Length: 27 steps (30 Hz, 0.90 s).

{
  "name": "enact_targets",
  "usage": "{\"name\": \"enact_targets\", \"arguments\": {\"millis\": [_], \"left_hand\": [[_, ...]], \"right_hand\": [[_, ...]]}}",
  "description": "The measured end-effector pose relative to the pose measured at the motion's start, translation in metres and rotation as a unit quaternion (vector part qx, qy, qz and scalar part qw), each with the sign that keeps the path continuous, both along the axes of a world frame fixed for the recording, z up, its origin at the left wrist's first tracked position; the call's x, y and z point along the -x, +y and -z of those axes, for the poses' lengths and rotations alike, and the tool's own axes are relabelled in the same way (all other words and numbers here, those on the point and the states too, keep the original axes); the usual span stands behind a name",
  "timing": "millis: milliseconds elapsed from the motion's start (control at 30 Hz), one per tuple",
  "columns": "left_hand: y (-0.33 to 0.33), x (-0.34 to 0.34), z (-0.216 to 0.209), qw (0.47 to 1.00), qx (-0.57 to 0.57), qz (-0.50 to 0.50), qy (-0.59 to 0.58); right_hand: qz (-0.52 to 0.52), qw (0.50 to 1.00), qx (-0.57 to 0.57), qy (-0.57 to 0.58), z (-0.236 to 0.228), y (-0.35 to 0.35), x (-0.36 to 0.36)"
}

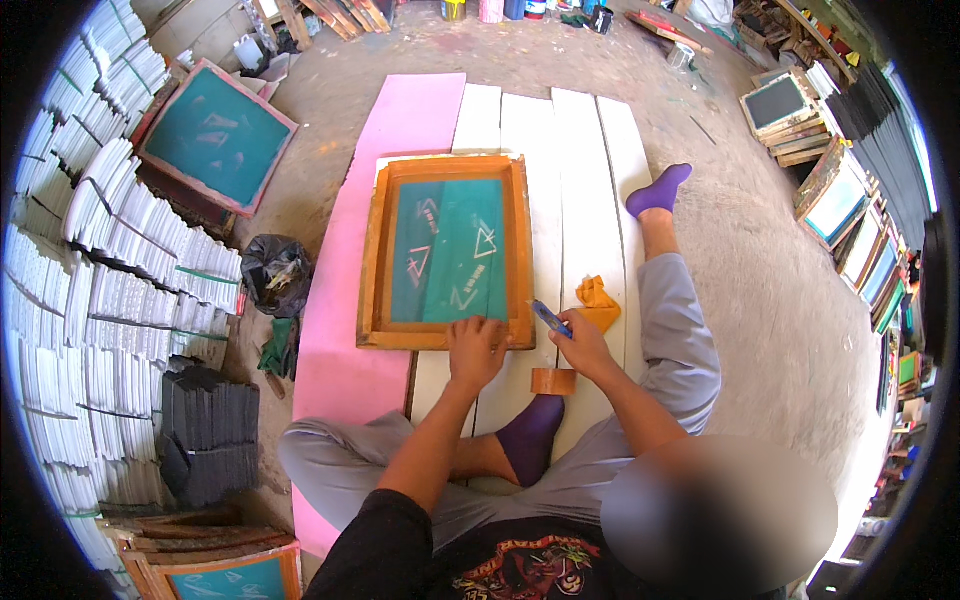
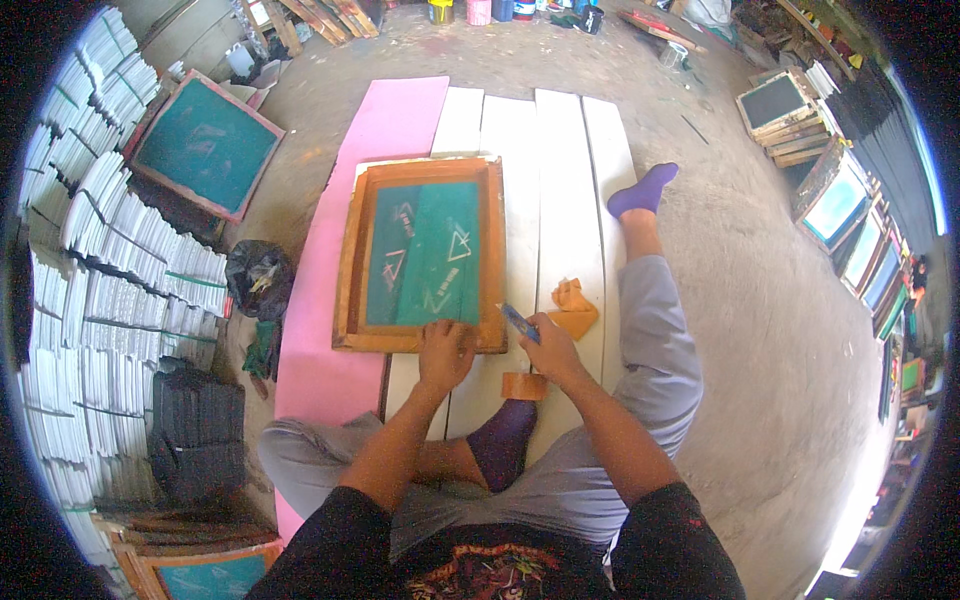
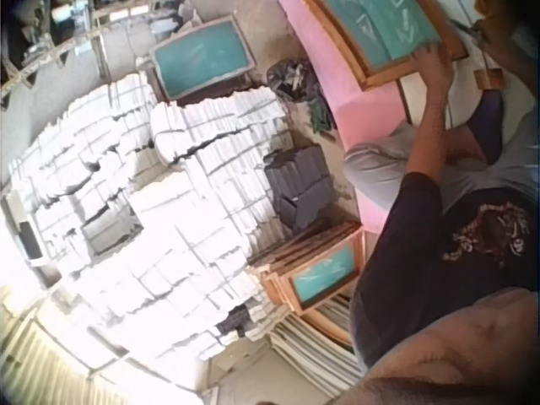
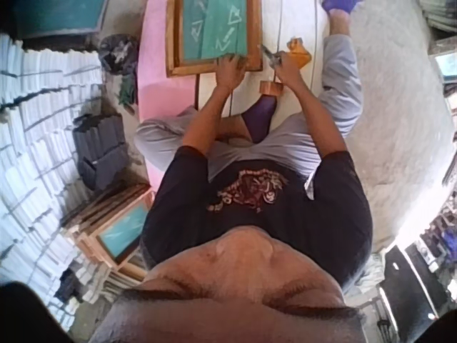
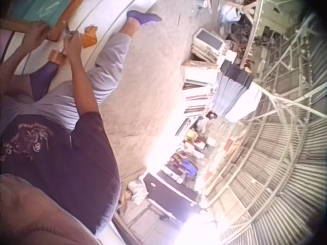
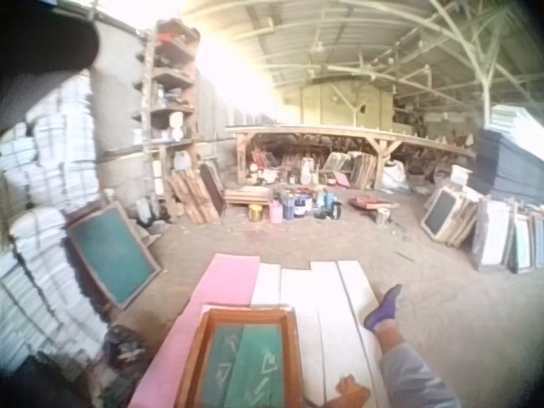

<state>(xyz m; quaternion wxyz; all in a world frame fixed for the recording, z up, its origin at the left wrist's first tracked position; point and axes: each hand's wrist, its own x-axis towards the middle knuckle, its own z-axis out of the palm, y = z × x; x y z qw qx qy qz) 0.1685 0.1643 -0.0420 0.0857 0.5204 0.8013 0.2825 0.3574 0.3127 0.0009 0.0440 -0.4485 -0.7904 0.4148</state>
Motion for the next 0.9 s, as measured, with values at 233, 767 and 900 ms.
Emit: {"name": "enact_targets", "arguments": {"millis": [233, 767, 900], "left_hand": [[-0.026, -0.046, 0.000, 0.990, 0.026, 0.033, 0.135], [-0.025, -0.054, 0.004, 0.988, 0.077, 0.020, 0.129], [-0.025, -0.054, 0.003, 0.989, 0.073, 0.020, 0.123]], "right_hand": [[-0.117, 0.973, -0.190, -0.060, -0.033, -0.029, 0.008], [-0.198, 0.934, -0.244, -0.172, -0.052, -0.043, 0.037], [-0.201, 0.933, -0.234, -0.187, -0.049, -0.043, 0.039]]}}
